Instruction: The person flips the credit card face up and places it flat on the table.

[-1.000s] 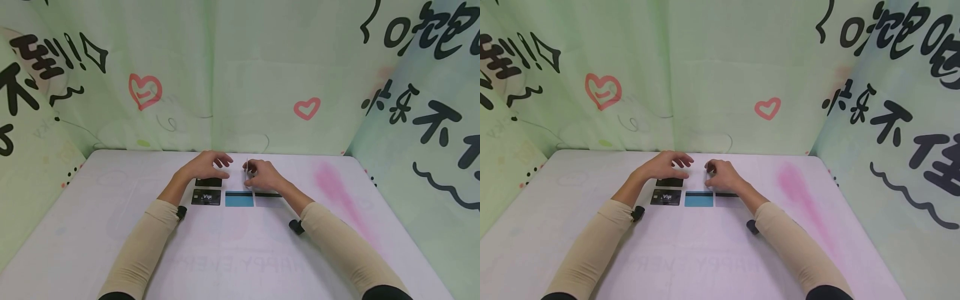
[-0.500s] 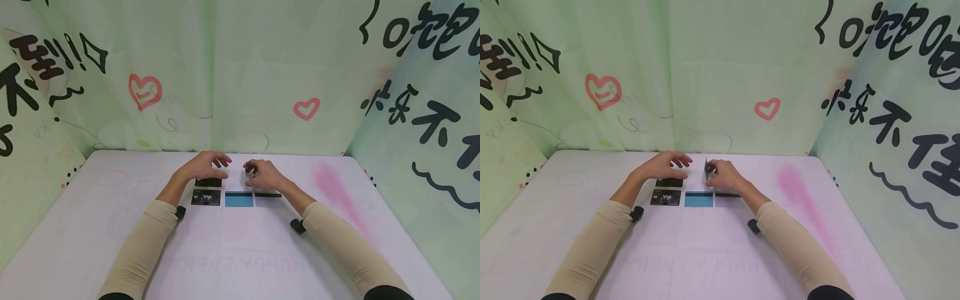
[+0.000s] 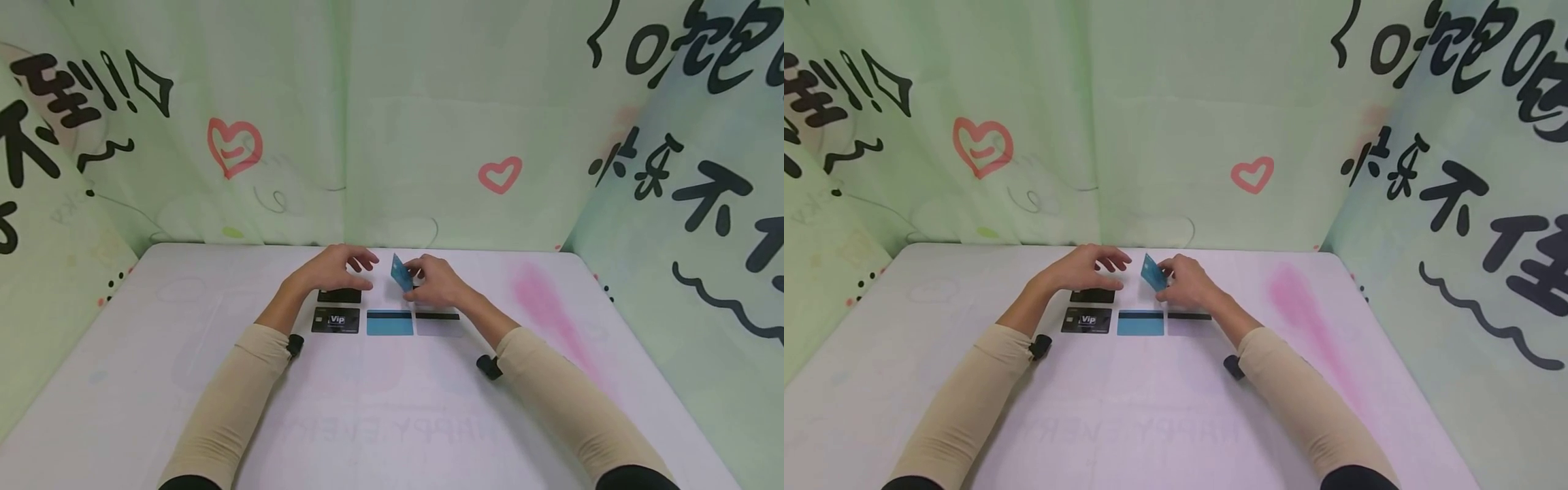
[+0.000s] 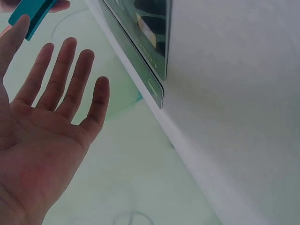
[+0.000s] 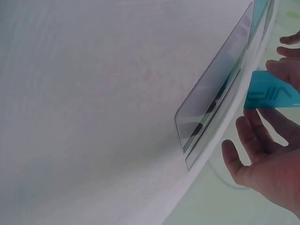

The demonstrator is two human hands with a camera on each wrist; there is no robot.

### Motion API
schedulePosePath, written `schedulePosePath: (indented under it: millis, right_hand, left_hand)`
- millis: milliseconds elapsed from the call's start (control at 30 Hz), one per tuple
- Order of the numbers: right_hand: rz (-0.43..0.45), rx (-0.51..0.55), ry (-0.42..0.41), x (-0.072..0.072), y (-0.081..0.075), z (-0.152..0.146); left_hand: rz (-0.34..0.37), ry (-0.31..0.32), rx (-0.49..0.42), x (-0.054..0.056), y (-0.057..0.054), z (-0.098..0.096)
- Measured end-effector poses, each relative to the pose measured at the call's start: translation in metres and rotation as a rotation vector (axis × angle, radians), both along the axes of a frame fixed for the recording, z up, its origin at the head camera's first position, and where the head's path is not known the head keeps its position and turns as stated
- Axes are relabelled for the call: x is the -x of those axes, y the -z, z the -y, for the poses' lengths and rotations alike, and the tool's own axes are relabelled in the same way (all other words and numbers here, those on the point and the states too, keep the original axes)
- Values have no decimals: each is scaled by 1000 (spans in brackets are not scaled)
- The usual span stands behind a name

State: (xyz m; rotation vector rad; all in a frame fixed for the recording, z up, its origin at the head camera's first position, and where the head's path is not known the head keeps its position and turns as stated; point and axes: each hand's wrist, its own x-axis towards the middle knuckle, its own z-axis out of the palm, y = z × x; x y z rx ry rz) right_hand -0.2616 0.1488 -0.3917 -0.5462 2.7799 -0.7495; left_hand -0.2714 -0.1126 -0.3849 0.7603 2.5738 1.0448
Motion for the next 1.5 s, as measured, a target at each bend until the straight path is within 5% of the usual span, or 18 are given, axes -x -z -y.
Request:
schedulePosePath:
  millis: [833,1500]
  right_hand:
    - [-63,12,-37,1,2,-3]
    - [-85,162,-6,-5,0,1]
  left_hand:
    - [1,-7,16,1,2,-5]
    - [-10,7,123,2,4,-10]
